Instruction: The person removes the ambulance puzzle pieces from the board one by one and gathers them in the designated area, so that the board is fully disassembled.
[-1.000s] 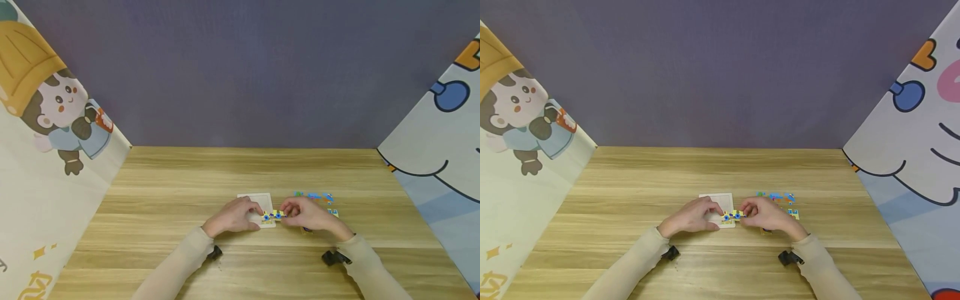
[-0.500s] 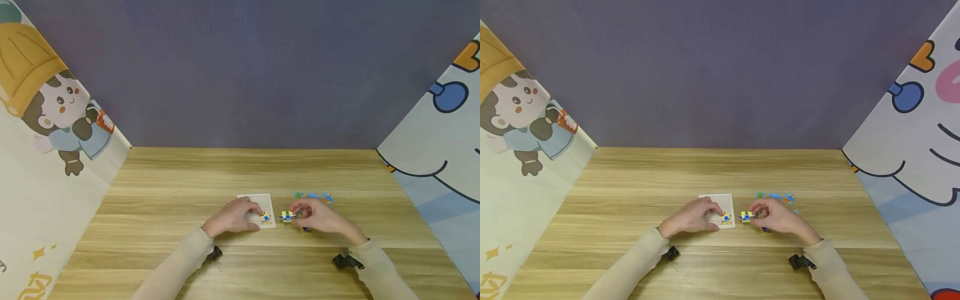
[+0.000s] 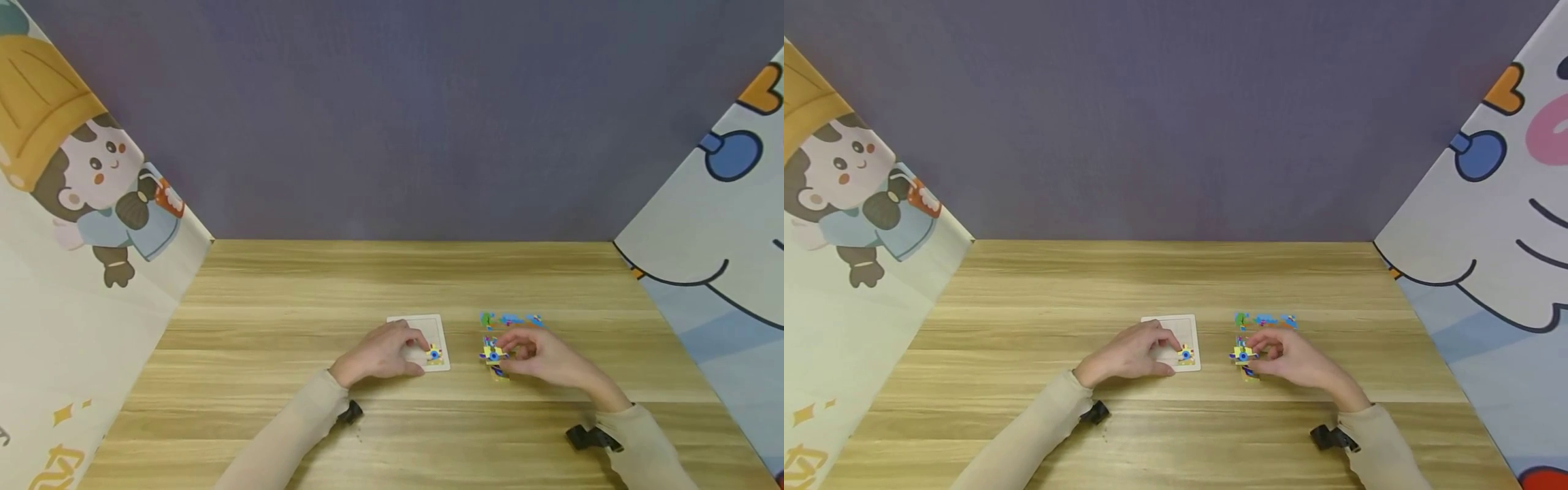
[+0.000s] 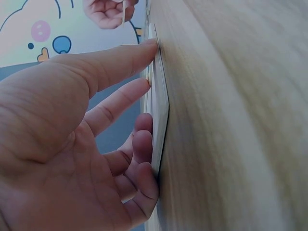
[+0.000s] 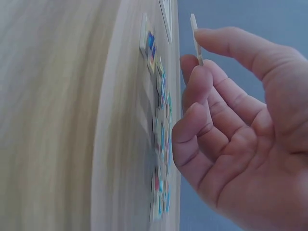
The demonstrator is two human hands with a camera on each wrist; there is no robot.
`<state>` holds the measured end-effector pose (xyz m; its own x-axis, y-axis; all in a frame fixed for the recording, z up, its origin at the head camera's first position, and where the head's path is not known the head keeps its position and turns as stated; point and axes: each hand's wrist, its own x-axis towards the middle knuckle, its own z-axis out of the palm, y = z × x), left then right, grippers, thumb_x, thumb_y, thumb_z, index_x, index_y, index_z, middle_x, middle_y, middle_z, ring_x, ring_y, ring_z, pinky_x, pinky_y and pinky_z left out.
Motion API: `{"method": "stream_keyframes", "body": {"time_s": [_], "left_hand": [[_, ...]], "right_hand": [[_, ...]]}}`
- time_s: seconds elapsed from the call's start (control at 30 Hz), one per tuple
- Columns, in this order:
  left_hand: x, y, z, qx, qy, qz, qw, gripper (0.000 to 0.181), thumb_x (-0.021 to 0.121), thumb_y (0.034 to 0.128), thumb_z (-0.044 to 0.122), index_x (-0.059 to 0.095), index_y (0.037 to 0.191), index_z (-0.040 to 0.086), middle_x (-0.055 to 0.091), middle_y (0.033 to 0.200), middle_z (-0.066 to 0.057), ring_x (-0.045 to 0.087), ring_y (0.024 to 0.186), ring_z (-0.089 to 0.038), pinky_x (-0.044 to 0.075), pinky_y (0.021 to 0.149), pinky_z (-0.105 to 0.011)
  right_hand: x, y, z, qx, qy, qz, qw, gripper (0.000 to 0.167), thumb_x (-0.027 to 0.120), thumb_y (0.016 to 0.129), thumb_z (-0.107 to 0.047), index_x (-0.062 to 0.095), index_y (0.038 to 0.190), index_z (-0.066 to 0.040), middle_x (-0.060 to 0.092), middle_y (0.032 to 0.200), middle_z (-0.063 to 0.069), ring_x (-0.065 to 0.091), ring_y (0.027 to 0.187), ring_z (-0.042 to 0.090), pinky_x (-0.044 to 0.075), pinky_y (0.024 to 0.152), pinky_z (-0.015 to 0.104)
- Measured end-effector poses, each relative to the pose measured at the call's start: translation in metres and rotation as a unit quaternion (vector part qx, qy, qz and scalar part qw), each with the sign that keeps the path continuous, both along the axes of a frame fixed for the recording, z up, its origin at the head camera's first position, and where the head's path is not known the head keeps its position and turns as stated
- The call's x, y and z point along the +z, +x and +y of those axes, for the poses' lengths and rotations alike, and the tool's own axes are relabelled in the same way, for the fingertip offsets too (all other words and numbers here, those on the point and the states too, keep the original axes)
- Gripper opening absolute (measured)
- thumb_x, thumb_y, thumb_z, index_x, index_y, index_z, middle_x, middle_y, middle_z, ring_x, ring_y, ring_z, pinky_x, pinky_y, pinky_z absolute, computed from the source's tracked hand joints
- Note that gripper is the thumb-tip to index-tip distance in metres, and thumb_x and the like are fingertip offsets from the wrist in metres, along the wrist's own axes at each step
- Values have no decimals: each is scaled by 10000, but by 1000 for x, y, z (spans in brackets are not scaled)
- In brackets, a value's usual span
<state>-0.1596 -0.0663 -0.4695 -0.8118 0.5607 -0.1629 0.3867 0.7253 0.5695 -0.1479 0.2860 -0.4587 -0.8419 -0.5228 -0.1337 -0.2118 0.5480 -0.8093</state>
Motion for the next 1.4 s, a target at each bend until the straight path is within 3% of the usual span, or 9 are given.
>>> {"method": "stream_keyframes", "body": {"time_s": [0.43,0.8,1.13,1.4], "left_hand": [[3,-5,-1,-3,-22,49,10000,357,903,853,360,771,1177,290,671,1128,70,600,1038,-93,491,915,-284],[7,-8,-3,9,-19,72,10000,358,902,852,361,769,1177,291,669,1122,72,598,1036,-91,495,911,-281],[0,-3,-1,89,-55,-54,9999,349,901,853,387,764,1167,326,650,1117,103,576,1014,-65,484,902,-264],[0,0,0,95,-48,-58,9999,344,902,847,396,765,1154,325,645,1103,111,565,1007,-55,475,894,-258]], "right_hand": [[-4,18,39,-570,288,-290,9975,363,788,975,-246,695,1269,-54,731,1183,121,649,842,46,546,673,256],[-5,17,49,-743,471,-329,9956,410,777,984,-261,683,1313,-36,727,1248,146,653,915,31,561,728,249],[-9,21,50,-565,309,-377,9972,366,796,958,-208,689,1243,-6,703,1038,92,583,744,54,505,604,239],[-11,22,51,-515,216,-446,9974,334,805,945,-185,690,1205,-11,676,966,48,577,730,54,499,600,229]]}}
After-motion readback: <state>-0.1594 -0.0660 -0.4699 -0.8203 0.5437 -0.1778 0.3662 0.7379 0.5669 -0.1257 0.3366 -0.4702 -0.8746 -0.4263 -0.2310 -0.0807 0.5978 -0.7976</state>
